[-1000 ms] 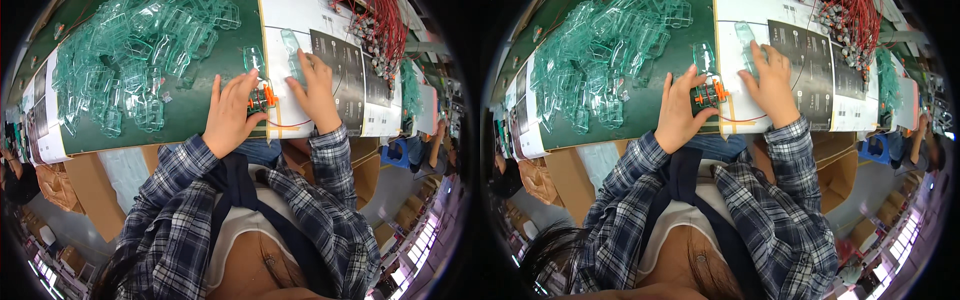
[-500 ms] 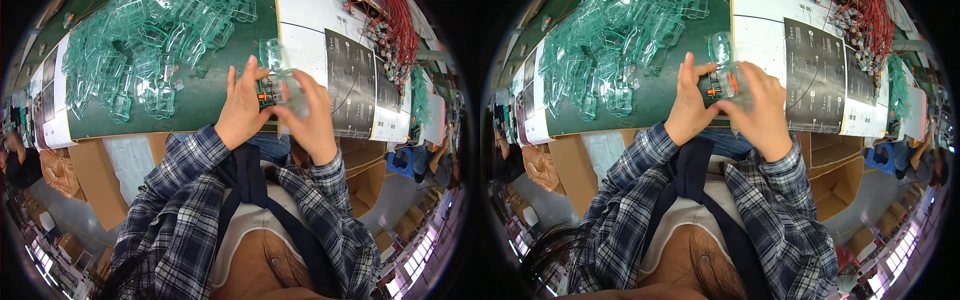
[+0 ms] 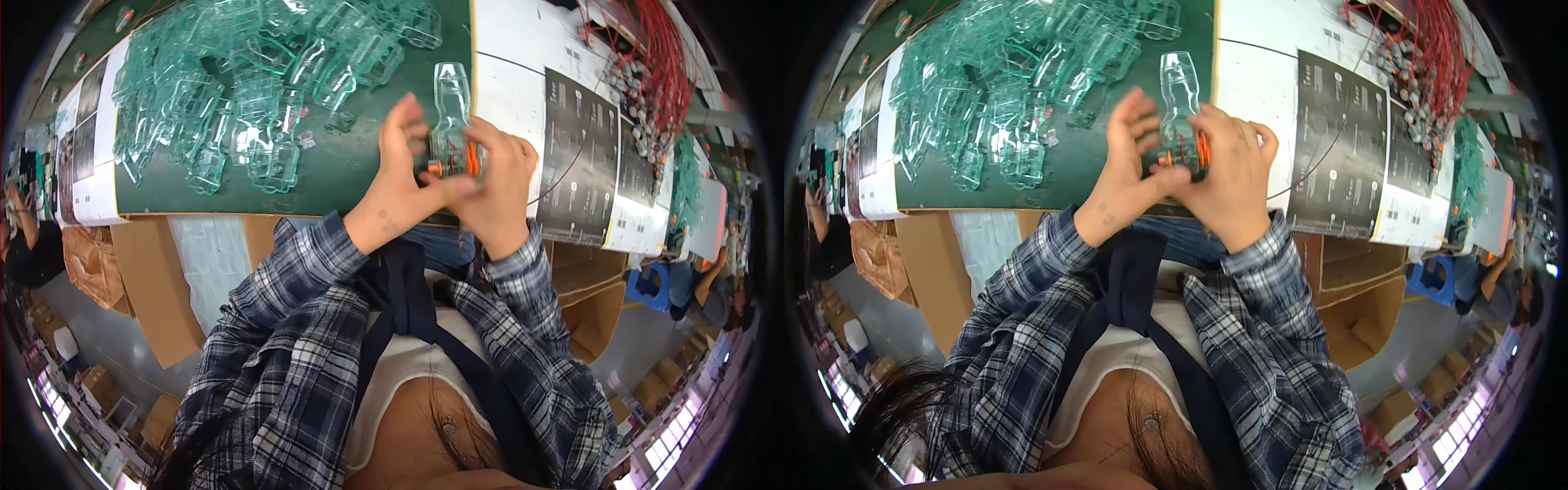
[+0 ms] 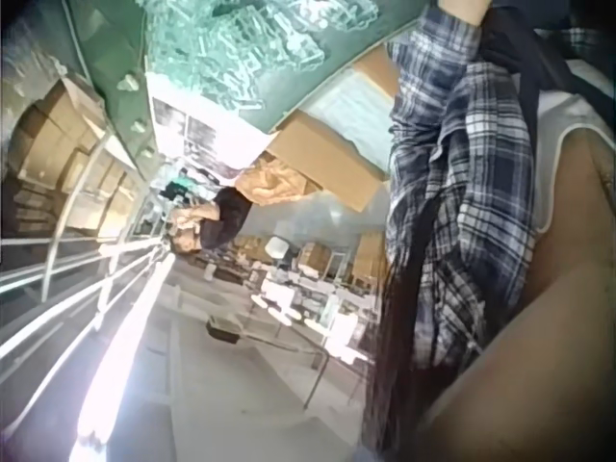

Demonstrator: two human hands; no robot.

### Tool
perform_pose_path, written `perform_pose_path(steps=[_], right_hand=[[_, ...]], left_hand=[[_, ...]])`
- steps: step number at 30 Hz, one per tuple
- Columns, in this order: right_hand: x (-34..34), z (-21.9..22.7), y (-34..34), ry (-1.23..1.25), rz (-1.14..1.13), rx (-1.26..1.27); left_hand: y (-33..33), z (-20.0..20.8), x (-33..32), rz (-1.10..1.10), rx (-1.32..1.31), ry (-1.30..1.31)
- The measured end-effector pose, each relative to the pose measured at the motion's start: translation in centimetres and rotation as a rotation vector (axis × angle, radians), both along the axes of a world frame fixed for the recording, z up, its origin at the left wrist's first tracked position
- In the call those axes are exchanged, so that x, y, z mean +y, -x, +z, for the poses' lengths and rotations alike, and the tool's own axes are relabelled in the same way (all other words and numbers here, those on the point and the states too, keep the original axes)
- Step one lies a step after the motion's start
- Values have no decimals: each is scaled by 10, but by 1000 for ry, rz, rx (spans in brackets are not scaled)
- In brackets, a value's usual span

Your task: Assembling green plastic electronic housings with wiring and connectors and packing them into boxes.

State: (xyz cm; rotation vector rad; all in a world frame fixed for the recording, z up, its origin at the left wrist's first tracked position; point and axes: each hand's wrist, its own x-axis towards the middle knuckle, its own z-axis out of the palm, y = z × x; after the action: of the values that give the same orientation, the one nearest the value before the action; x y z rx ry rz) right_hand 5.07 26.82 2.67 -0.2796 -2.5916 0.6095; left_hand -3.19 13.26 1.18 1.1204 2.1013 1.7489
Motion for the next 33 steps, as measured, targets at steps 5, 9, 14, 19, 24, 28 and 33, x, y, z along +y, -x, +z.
perform_pose_path(steps=[5, 9, 14, 19, 24, 28, 33], right_hand=[[-2, 37, -1, 263, 139, 124], [13, 59, 4, 596, 347, 77], [14, 67, 27, 1024, 273, 46], [61, 52, 84, 964, 431, -340], [141, 59, 112, -122, -48, -39], [172, 54, 143, -621, -253, 196], [181, 15, 157, -441, -134, 148]], left_hand=[[11, 26, -6, -236, -725, -79], [12, 53, -12, -66, -145, 130], [28, 67, -1, -27, -187, 86], [173, 103, 39, -164, -305, -188], [366, 146, 50, 72, -307, -43], [497, 85, 1, 629, 90, 192], [554, 45, -78, 315, -36, 824]])
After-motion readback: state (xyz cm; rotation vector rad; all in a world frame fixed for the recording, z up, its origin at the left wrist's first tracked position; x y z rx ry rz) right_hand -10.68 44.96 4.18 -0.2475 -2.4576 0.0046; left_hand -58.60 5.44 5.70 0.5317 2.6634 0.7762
